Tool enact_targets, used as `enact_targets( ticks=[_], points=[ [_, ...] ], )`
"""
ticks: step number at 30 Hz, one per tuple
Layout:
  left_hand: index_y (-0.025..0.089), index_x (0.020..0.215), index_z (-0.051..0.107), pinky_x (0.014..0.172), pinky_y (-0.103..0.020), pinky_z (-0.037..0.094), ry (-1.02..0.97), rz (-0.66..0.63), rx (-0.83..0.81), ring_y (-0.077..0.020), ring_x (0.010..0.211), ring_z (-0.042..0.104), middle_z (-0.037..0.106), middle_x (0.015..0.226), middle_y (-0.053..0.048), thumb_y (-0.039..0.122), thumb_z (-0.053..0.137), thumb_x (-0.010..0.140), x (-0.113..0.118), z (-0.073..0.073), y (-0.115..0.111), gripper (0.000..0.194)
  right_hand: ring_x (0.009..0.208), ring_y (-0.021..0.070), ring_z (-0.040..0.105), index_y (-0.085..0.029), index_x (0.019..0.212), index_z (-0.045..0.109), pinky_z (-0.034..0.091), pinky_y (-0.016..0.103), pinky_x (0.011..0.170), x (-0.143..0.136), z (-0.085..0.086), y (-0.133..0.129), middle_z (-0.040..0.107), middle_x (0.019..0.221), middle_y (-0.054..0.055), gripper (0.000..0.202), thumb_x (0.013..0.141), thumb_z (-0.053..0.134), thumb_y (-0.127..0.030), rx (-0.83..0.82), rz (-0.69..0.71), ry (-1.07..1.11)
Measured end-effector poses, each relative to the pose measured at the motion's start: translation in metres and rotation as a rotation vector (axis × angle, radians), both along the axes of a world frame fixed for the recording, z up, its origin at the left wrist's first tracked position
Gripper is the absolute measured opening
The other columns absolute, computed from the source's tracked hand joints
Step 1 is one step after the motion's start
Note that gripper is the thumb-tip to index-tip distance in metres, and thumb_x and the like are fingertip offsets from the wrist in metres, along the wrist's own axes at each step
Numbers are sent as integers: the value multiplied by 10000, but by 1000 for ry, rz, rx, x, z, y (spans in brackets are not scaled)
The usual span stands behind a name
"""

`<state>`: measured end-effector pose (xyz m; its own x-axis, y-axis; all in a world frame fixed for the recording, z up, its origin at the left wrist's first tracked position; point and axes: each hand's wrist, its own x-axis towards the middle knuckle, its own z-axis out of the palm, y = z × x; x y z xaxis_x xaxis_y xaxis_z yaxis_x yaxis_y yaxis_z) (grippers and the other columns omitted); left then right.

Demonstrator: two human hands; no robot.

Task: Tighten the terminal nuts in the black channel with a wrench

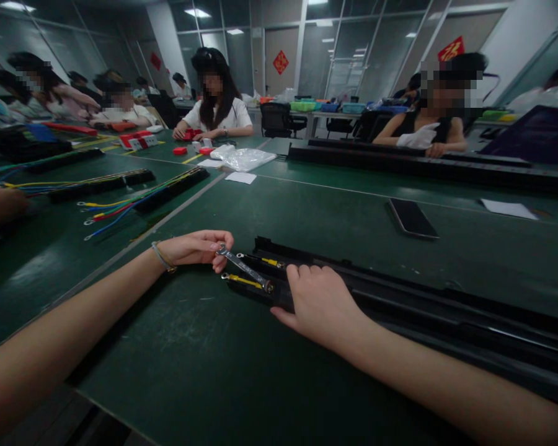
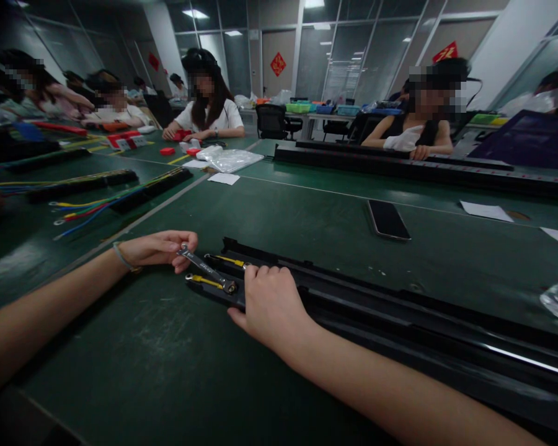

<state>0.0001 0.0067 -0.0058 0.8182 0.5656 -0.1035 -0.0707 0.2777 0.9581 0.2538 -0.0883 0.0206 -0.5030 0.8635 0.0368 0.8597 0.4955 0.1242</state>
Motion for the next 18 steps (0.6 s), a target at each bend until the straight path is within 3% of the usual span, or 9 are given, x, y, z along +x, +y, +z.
enact_targets(
  ticks=[18],
  points=[
    [152, 750, 527, 644, -311, 442, 90, -150, 71, -204, 642, 576, 603, 551, -24, 324, 694, 639, -2, 6, -5, 264, 715, 223, 533, -133, 914, 508, 377, 343, 618, 0, 0, 0, 576, 788, 111, 489, 718, 375, -561, 11, 6, -19]
  ],
)
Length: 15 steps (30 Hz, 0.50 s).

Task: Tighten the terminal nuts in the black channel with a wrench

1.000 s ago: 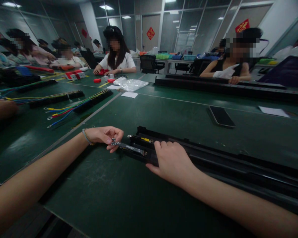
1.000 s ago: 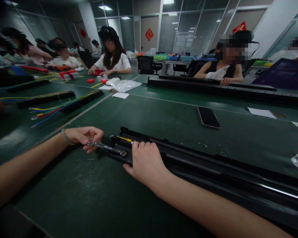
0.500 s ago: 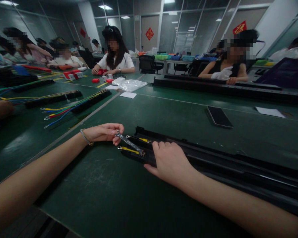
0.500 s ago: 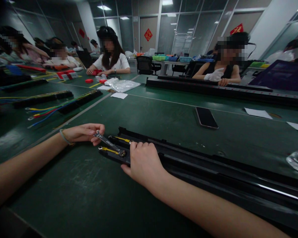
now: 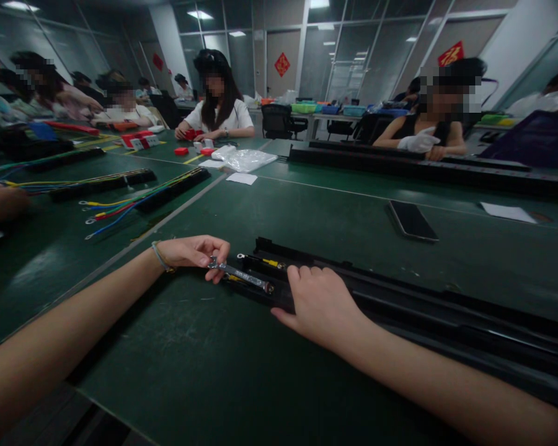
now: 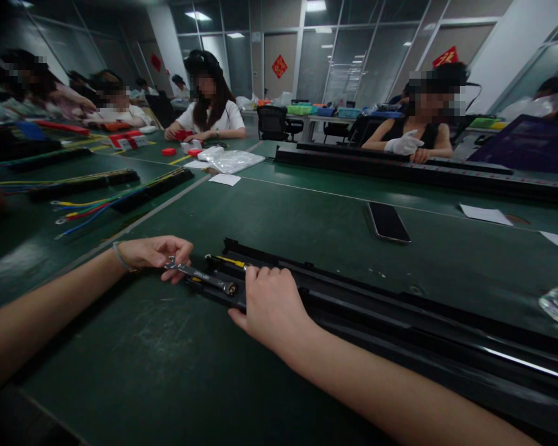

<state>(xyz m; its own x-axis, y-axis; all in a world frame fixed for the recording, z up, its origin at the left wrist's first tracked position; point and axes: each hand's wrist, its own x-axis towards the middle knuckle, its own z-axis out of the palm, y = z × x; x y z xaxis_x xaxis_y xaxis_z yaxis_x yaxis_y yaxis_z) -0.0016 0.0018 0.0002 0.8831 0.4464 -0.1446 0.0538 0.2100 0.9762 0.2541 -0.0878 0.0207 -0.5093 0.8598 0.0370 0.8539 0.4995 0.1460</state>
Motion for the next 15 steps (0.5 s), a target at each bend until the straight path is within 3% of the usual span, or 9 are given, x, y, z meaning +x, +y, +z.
enact_targets(
  ticks=[15],
  points=[
    [125, 792, 540, 610, -267, 428, -52, 83, -8, -165, 621, 533, 549, 589, -17, 301, 656, 700, 3, -3, 2, 230, 696, 222, 535, -125, 911, 519, 389, 344, 605, 1, -2, -1, 578, 776, 107, 501, 713, 384, -565, 23, 9, 26]
  ],
)
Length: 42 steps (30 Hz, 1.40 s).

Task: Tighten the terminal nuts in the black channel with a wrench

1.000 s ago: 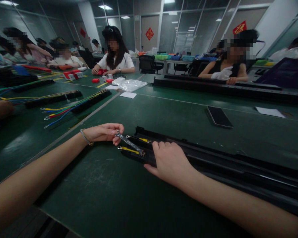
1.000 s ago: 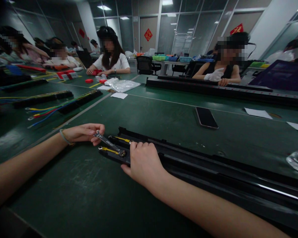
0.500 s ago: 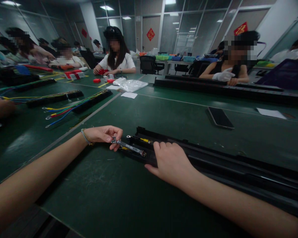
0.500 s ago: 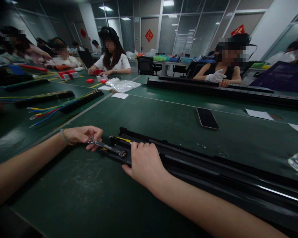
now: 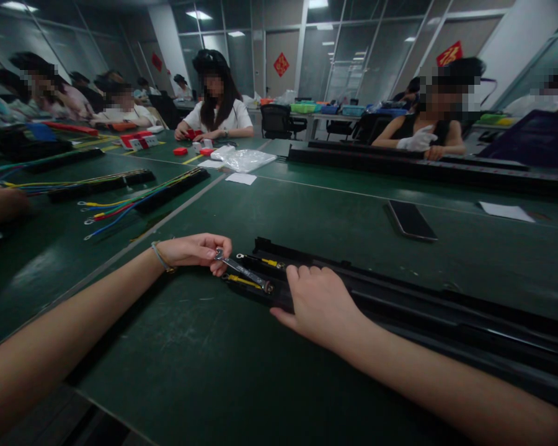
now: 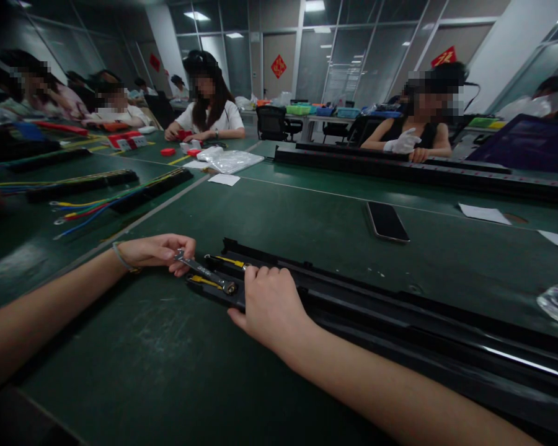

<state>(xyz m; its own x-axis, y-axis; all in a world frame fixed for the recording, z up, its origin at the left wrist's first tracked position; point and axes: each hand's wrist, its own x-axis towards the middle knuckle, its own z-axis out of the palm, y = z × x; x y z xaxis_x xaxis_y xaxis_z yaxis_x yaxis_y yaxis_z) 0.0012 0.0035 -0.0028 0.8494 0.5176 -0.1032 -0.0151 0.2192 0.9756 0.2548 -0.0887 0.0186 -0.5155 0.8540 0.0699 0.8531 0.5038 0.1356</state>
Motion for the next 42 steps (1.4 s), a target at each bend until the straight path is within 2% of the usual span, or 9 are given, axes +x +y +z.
enact_targets(
  ticks=[24, 35, 42],
  points=[
    [120, 798, 544, 638, -257, 417, 35, -31, -5, -153, 654, 541, 572, 614, -15, 262, 667, 700, 2, 2, -1, 212, 687, 220, 521, -129, 896, 511, 376, 336, 604, 1, -2, 1, 572, 770, 102, 482, 708, 390, -556, 13, 4, 13],
    [133, 821, 530, 651, -267, 428, 106, -42, 45, -155, 676, 551, 574, 653, -12, 274, 664, 701, 0, 0, 1, 229, 719, 223, 530, -125, 941, 514, 381, 339, 620, 0, 2, 1, 578, 794, 111, 507, 714, 383, -559, -24, -11, -10],
    [132, 837, 542, 646, -260, 438, 138, -55, 81, -152, 688, 560, 590, 699, -23, 272, 655, 718, 1, 1, 1, 216, 708, 226, 531, -123, 924, 523, 383, 344, 622, -1, 0, 1, 580, 785, 110, 506, 706, 395, -561, 6, -7, -2]
  ],
)
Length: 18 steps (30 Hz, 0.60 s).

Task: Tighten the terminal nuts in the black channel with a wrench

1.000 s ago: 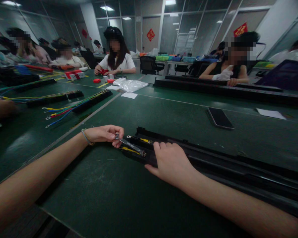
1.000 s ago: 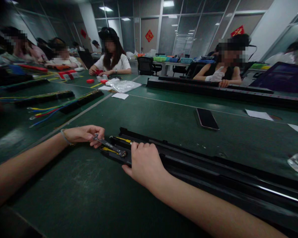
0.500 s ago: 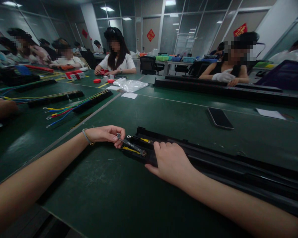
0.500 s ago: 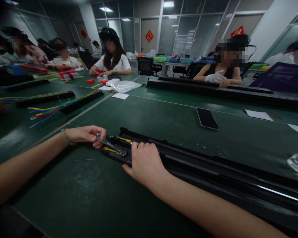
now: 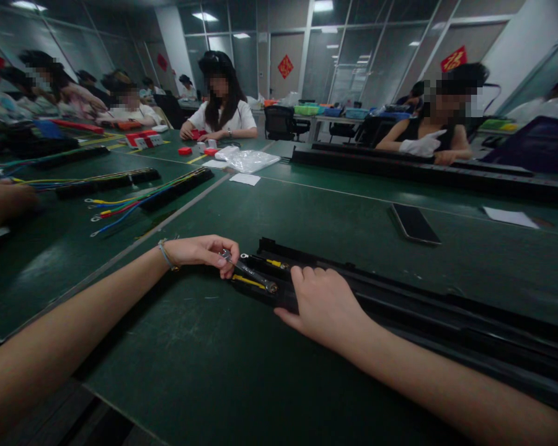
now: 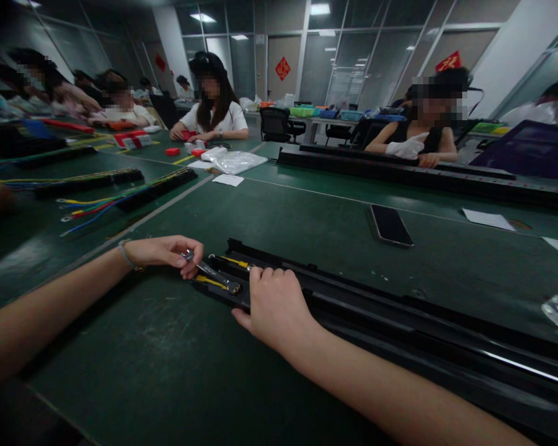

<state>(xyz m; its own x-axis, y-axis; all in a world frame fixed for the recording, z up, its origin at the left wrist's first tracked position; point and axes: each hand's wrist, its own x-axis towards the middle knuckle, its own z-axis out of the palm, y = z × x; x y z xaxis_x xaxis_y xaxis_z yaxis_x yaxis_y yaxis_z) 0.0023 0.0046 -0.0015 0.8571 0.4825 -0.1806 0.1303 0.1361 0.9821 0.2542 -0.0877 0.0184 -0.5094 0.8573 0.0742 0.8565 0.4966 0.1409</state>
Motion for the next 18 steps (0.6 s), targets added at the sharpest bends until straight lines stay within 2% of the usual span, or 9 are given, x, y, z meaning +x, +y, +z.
enact_targets(
  ticks=[4, 18],
  points=[
    [124, 848, 549, 623, -230, 438, 73, -16, 35, -140, 693, 566, 602, 778, -47, 243, 626, 751, 2, 2, 0, 171, 708, 231, 532, -121, 923, 524, 386, 348, 616, 0, -1, 0, 581, 787, 111, 505, 704, 399, -558, 4, 0, -2],
    [132, 844, 549, 631, -243, 454, 91, -5, 55, -136, 690, 572, 598, 779, -37, 209, 594, 773, 2, 3, 0, 113, 718, 224, 540, -123, 941, 517, 392, 345, 626, 0, 3, 0, 583, 797, 116, 517, 717, 374, -566, -21, -6, -22]
  ],
)
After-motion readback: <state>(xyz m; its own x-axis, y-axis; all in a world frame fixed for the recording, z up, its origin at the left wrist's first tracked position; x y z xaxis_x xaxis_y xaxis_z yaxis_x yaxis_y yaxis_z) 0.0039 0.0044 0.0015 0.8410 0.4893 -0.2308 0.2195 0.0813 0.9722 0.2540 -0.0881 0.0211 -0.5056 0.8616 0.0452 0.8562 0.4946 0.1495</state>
